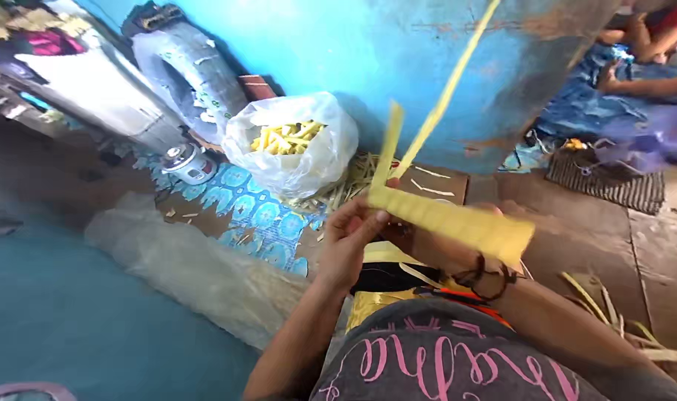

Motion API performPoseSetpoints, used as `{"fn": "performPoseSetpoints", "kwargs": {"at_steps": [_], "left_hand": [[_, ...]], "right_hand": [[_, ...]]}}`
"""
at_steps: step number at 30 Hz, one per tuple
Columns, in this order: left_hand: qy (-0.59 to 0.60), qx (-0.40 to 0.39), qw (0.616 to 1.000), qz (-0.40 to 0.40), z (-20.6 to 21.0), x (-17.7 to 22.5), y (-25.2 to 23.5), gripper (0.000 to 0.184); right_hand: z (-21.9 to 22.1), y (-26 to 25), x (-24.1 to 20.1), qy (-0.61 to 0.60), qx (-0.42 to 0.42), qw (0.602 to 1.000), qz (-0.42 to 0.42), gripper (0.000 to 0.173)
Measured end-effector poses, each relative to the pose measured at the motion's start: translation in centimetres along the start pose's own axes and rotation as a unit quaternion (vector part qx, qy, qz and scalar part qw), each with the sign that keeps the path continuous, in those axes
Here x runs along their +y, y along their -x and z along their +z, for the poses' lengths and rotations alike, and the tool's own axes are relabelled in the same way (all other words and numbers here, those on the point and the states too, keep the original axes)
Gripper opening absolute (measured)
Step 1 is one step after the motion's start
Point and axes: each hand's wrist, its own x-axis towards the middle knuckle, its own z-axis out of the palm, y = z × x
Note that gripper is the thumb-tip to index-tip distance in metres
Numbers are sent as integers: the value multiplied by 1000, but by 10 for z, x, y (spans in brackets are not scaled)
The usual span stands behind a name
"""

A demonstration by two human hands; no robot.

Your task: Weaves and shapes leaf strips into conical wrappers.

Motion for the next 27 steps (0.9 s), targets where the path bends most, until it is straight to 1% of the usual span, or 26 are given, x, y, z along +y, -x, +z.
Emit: {"fn": "performPoseSetpoints", "kwargs": {"at_steps": [2,3,4,5,6,7,8,9,11,13,15,17,19,20,21,23,25,27], "left_hand": [[15,53,998,19,-10,8,1,17],[20,62,998,18,-14,10,1,18],[20,61,998,16,-18,10,0,18],[10,44,999,18,-21,10,-1,17],[-28,21,999,23,-25,9,-2,16],[-86,-4,996,30,-28,6,-2,15],[-147,-25,988,38,-29,2,-1,12],[-195,-41,979,44,-30,-3,-1,9],[-242,-59,968,42,-27,-13,0,11],[-249,-71,965,31,-25,-19,-1,17],[-221,-67,973,16,-24,-22,-1,31],[-189,-73,979,-8,-24,-20,-1,47],[-176,-78,981,-27,-23,-16,0,58],[-175,-80,981,-33,-21,-14,0,62],[-178,-83,980,-41,-19,-13,-1,65],[-188,-86,977,-49,-16,-11,-1,67],[-181,-82,979,-53,-13,-12,-1,68],[-165,-68,983,-52,-9,-13,0,68]], "right_hand": [[10,-5,2,-36,-71,997,8,25],[10,-4,5,-88,-92,992,12,25],[6,-4,9,-183,-116,976,29,28],[-3,-3,13,-302,-136,942,51,38],[-17,-2,15,-410,-152,896,83,54],[-35,1,14,-479,-178,851,118,75],[-50,3,15,-507,-208,826,128,87],[-59,7,15,-505,-239,820,128,89],[-66,18,11,-461,-266,833,151,67],[-65,31,5,-424,-248,853,179,60],[-72,41,2,-371,-187,895,163,55],[-86,41,-1,-276,-95,948,131,54],[-95,36,2,-122,0,985,121,61],[-94,33,3,-10,32,992,123,64],[-89,31,4,103,53,987,109,66],[-72,32,9,272,70,960,19,61],[-59,35,12,341,85,935,-48,56],[-54,39,11,336,85,935,-70,55]]}}
